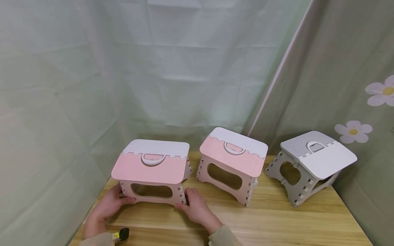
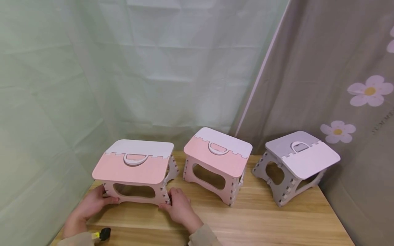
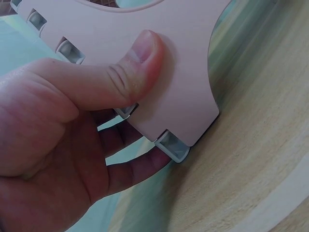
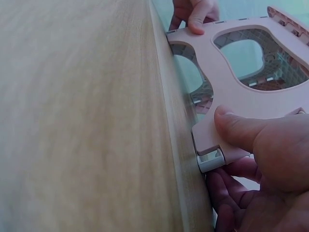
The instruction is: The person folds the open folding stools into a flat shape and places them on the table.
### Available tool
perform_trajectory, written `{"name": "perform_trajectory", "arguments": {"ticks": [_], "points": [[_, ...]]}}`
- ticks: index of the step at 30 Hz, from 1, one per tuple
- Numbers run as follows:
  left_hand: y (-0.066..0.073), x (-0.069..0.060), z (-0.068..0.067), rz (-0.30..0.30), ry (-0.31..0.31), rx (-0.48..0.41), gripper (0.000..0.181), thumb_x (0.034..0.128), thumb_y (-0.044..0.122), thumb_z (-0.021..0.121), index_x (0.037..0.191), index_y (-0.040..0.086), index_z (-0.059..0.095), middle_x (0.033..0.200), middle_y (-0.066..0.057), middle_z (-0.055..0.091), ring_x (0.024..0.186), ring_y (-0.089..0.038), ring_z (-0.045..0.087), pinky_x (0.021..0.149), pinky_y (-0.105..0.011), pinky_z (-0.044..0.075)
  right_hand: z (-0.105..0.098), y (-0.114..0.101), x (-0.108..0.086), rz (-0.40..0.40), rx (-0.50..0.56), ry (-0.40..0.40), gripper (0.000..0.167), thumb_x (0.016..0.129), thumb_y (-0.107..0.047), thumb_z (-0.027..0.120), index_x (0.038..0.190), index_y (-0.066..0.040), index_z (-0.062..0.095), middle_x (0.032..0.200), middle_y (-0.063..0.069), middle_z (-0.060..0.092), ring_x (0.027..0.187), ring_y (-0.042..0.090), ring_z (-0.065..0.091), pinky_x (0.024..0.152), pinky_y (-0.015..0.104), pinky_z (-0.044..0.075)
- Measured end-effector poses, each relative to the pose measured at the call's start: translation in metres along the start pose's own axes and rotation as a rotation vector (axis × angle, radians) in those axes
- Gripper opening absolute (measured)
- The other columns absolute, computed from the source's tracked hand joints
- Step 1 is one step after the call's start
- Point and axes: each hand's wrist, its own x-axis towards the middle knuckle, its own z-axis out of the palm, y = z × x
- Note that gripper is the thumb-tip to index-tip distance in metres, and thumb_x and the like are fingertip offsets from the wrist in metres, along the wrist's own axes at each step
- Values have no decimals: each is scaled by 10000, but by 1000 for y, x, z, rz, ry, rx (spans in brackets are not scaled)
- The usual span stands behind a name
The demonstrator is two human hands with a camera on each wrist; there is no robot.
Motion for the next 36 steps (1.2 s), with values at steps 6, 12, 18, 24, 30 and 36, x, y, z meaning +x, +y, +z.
{"name": "perform_trajectory", "arguments": {"ticks": [6, 12, 18, 24, 30, 36], "points": [[1, 2, 0, 4, 1, -3, 749, 894, 232, 893, 1438, -97, 497, 1312, -218, 661, 1136, -285, 614, 920, -363, 533, -3, -1, 0, -1, -5, 3, 382, 939, -425, 835, 1074, -169, 585, 978, -72, 516, 906, 117, 491, 818, 445, 385], [4, 4, 0, -7, 5, -6, 778, 890, 234, 895, 1459, -93, 478, 1349, -243, 642, 1182, -317, 608, 964, -419, 524, -5, -1, 2, -5, -11, 8, 388, 936, -434, 835, 1078, -169, 589, 970, -72, 517, 894, 116, 487, 808, 432, 386], [6, 6, 0, -10, 5, -2, 775, 888, 233, 897, 1450, -102, 482, 1335, -248, 647, 1165, -316, 614, 945, -414, 529, -8, 0, 4, -3, -14, 6, 392, 940, -449, 825, 1088, -171, 592, 983, -74, 525, 901, 116, 493, 810, 429, 389], [6, 6, -1, -13, 1, 8, 805, 880, 256, 904, 1456, -110, 478, 1348, -266, 637, 1184, -345, 619, 960, -446, 530, -5, 2, 4, -11, -23, 19, 388, 937, -446, 828, 1071, -174, 586, 976, -68, 515, 890, 114, 482, 794, 412, 393], [4, 2, -3, -7, 5, 27, 811, 866, 254, 914, 1442, -122, 485, 1339, -272, 641, 1177, -355, 628, 929, -403, 538, 1, 2, 2, -17, -14, 15, 386, 935, -456, 827, 1075, -187, 589, 987, -77, 519, 895, 98, 490, 779, 382, 412], [1, 0, -1, -34, 11, 47, 754, 869, 261, 914, 1394, -117, 526, 1279, -223, 676, 1133, -312, 628, 932, -418, 532, 2, 1, 0, -19, -9, 22, 400, 927, -447, 838, 1071, -175, 582, 986, -66, 512, 887, 112, 494, 785, 404, 414]]}}
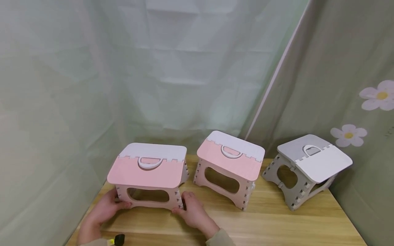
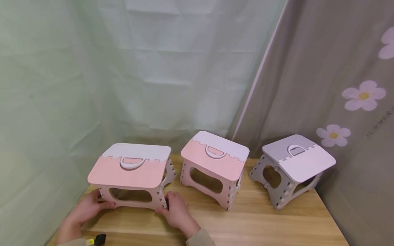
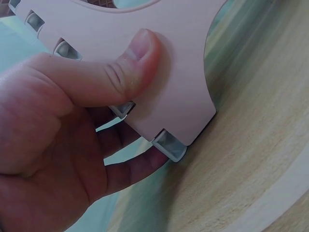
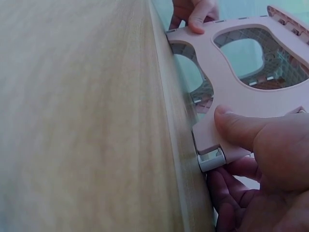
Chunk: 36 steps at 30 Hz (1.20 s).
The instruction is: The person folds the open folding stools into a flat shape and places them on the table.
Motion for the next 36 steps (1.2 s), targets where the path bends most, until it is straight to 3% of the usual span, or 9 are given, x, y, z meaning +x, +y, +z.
{"name": "perform_trajectory", "arguments": {"ticks": [8, 19, 27, 36], "points": [[0, 4, -1, -8, 3, -14, 684, 861, 184, 916, 1353, -123, 554, 1214, -164, 701, 1080, -244, 629, 866, -327, 531, 1, 4, 0, -13, 9, 0, 397, 922, -442, 844, 1062, -173, 587, 961, -82, 488, 860, 86, 468, 770, 369, 402], [1, 3, 0, 9, 2, -30, 640, 865, 182, 915, 1332, -101, 580, 1197, -133, 702, 1019, -171, 619, 847, -277, 521, -2, 1, 0, -8, 21, -2, 379, 924, -426, 842, 1075, -180, 598, 996, -79, 514, 904, 100, 503, 803, 434, 401], [1, 4, 0, 2, -8, -46, 603, 883, 169, 897, 1316, -106, 580, 1194, -141, 697, 1013, -183, 618, 842, -284, 526, -3, 1, 1, -3, 34, 3, 367, 921, -421, 848, 1062, -191, 600, 993, -82, 515, 907, 93, 498, 792, 434, 405], [0, 6, 1, -14, -12, -47, 679, 857, 200, 919, 1349, -103, 562, 1236, -180, 687, 1081, -256, 626, 860, -305, 535, -1, 7, 4, -2, 42, -2, 375, 916, -420, 857, 1065, -188, 603, 985, -83, 510, 894, 85, 479, 776, 379, 414]]}}
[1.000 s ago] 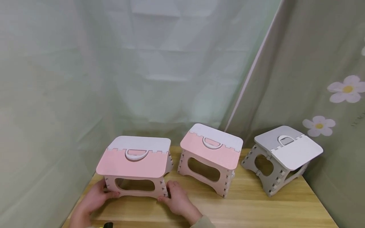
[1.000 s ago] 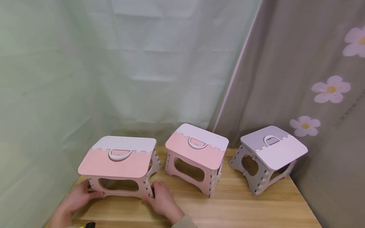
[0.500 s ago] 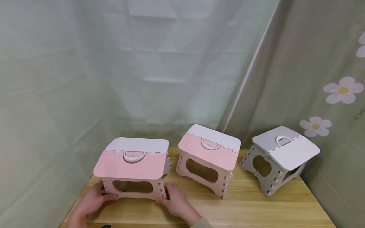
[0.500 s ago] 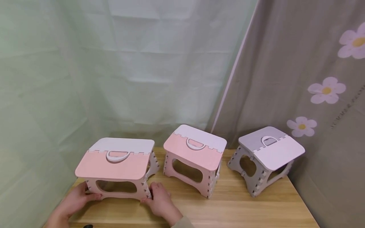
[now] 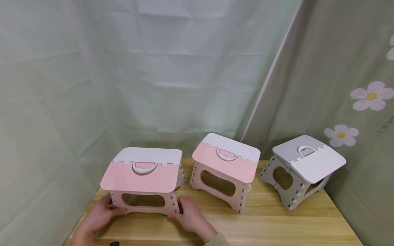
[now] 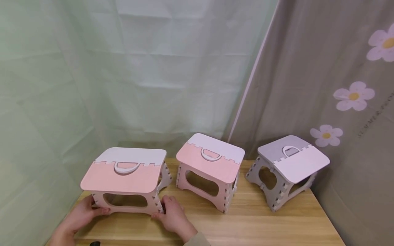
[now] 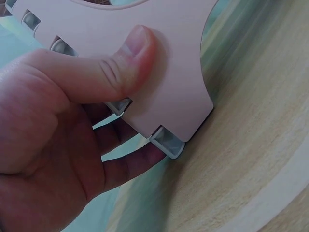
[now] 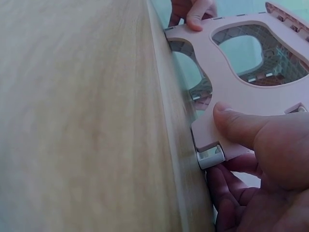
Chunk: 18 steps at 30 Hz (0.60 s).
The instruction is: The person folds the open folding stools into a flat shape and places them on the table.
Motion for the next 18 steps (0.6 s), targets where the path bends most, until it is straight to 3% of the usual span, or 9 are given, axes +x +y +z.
{"name": "perform_trajectory", "arguments": {"ticks": [18], "points": [[2, -4, -1, 12, 16, 38, 668, 857, 220, 917, 1339, -96, 577, 1201, -157, 699, 1069, -267, 627, 861, -329, 533, -1, -3, -3, -2, 9, -8, 379, 921, -416, 855, 1076, -182, 601, 981, -75, 507, 876, 102, 472, 781, 361, 410]]}}
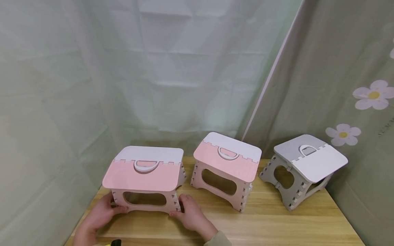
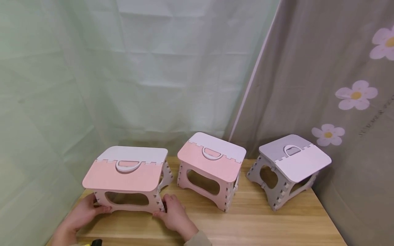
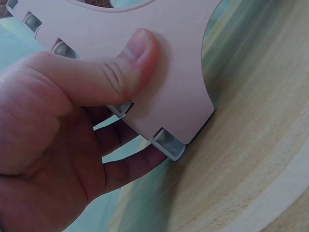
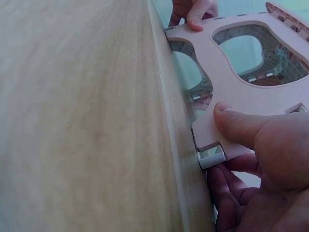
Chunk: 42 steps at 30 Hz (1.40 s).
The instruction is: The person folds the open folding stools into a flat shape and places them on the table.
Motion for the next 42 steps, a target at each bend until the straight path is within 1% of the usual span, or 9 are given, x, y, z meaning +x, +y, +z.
{"name": "perform_trajectory", "arguments": {"ticks": [4, 8, 13, 22, 30, 38, 42], "points": [[1, 0, 0, 1, 1, -3, 671, 860, 233, 915, 1340, -92, 577, 1212, -165, 695, 1080, -278, 623, 878, -347, 532, -1, -1, 0, -6, -10, 5, 383, 920, -417, 854, 1080, -177, 602, 984, -67, 510, 872, 104, 477, 774, 365, 418], [0, 0, 1, -9, -4, -27, 671, 866, 233, 913, 1343, -95, 573, 1222, -169, 690, 1077, -269, 619, 875, -332, 532, -1, -2, 0, -11, -31, 9, 387, 924, -422, 848, 1089, -169, 605, 1000, -60, 521, 883, 102, 492, 780, 377, 435], [-2, -1, 2, -15, -10, -46, 668, 871, 236, 911, 1346, -92, 573, 1230, -167, 689, 1076, -261, 617, 874, -321, 530, -1, -3, 0, -10, -47, 1, 390, 930, -420, 841, 1090, -160, 598, 990, -50, 517, 874, 110, 486, 762, 376, 427], [-1, 0, 2, -7, -20, -52, 706, 887, 246, 897, 1400, -81, 540, 1297, -197, 665, 1106, -274, 609, 892, -322, 531, -2, -5, 0, -3, -63, -2, 396, 941, -421, 825, 1130, -149, 606, 1007, -44, 537, 903, 118, 519, 800, 427, 435], [1, 0, 2, -4, -52, -78, 669, 906, 243, 875, 1400, -69, 549, 1330, -203, 654, 1096, -244, 611, 862, -283, 529, -1, -3, 0, -9, -65, 4, 383, 946, -420, 816, 1129, -158, 604, 1007, -42, 532, 912, 124, 532, 785, 423, 437], [-1, 1, 3, -8, -50, -64, 666, 902, 253, 879, 1394, -64, 561, 1321, -195, 661, 1100, -253, 611, 873, -288, 527, 0, -1, 0, -7, -53, 4, 395, 943, -413, 823, 1152, -151, 613, 1014, -41, 536, 910, 121, 523, 784, 399, 438], [0, 0, 2, -7, -49, -52, 669, 904, 261, 877, 1396, -64, 561, 1326, -198, 660, 1113, -264, 609, 884, -293, 525, 1, 1, 0, -8, -52, 1, 398, 945, -421, 817, 1149, -149, 610, 1012, -37, 530, 903, 126, 519, 774, 409, 433]]}}
